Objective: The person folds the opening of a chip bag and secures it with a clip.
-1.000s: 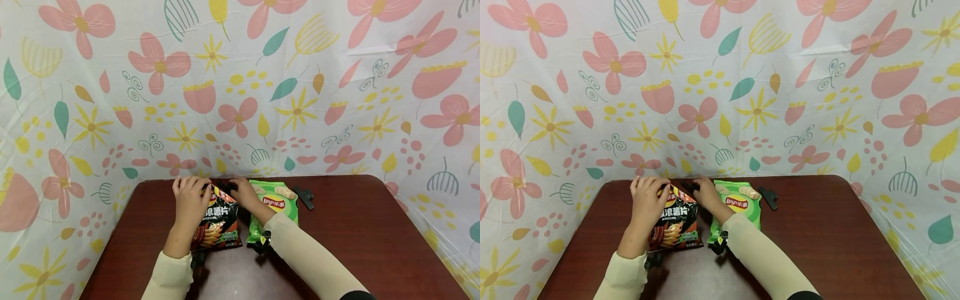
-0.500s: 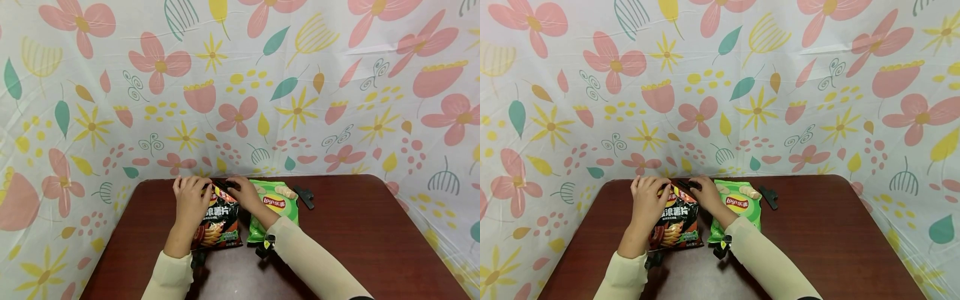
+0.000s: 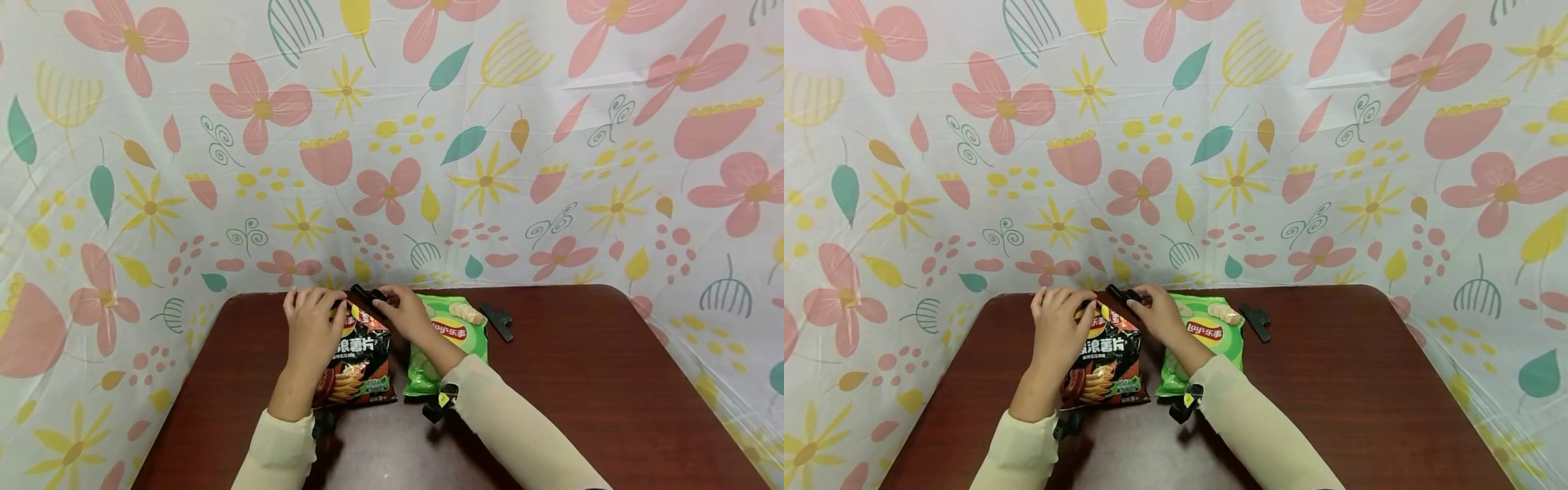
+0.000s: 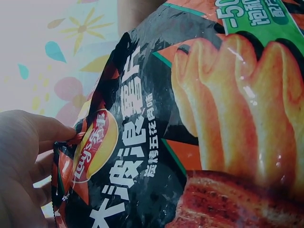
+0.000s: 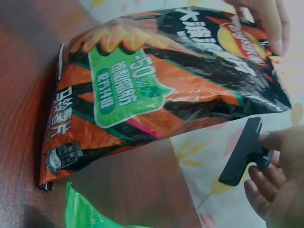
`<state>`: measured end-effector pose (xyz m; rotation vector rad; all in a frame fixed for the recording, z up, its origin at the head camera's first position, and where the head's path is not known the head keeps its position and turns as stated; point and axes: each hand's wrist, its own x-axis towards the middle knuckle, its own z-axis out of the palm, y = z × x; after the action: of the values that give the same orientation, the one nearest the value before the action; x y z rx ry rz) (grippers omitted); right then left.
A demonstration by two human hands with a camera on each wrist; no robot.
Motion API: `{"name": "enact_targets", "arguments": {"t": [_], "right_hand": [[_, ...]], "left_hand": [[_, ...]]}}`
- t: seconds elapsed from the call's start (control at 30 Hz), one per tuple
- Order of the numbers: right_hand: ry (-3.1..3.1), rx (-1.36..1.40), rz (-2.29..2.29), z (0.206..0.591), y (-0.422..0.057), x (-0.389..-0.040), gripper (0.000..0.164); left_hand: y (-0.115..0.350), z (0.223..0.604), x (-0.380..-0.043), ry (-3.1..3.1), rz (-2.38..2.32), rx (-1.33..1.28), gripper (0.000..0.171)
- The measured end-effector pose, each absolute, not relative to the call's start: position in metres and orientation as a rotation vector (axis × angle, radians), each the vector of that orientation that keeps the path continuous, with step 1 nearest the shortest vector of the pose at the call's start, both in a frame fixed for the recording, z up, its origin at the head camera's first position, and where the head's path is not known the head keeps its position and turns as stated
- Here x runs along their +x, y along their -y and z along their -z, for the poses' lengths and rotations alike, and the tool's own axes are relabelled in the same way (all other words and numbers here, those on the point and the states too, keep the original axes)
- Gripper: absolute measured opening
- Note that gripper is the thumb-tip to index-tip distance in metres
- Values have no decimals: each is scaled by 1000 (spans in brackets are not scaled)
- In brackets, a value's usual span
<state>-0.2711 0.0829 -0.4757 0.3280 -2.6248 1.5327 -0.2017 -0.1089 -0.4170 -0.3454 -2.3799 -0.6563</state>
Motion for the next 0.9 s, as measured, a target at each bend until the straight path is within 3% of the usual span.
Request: {"name": "enact_targets", "arguments": {"t": [0.9], "right_hand": [[2451,373,-1829,450,-97,-242,37]], "left_hand": [[111,416,-200,2384,644,-350,10]]}}
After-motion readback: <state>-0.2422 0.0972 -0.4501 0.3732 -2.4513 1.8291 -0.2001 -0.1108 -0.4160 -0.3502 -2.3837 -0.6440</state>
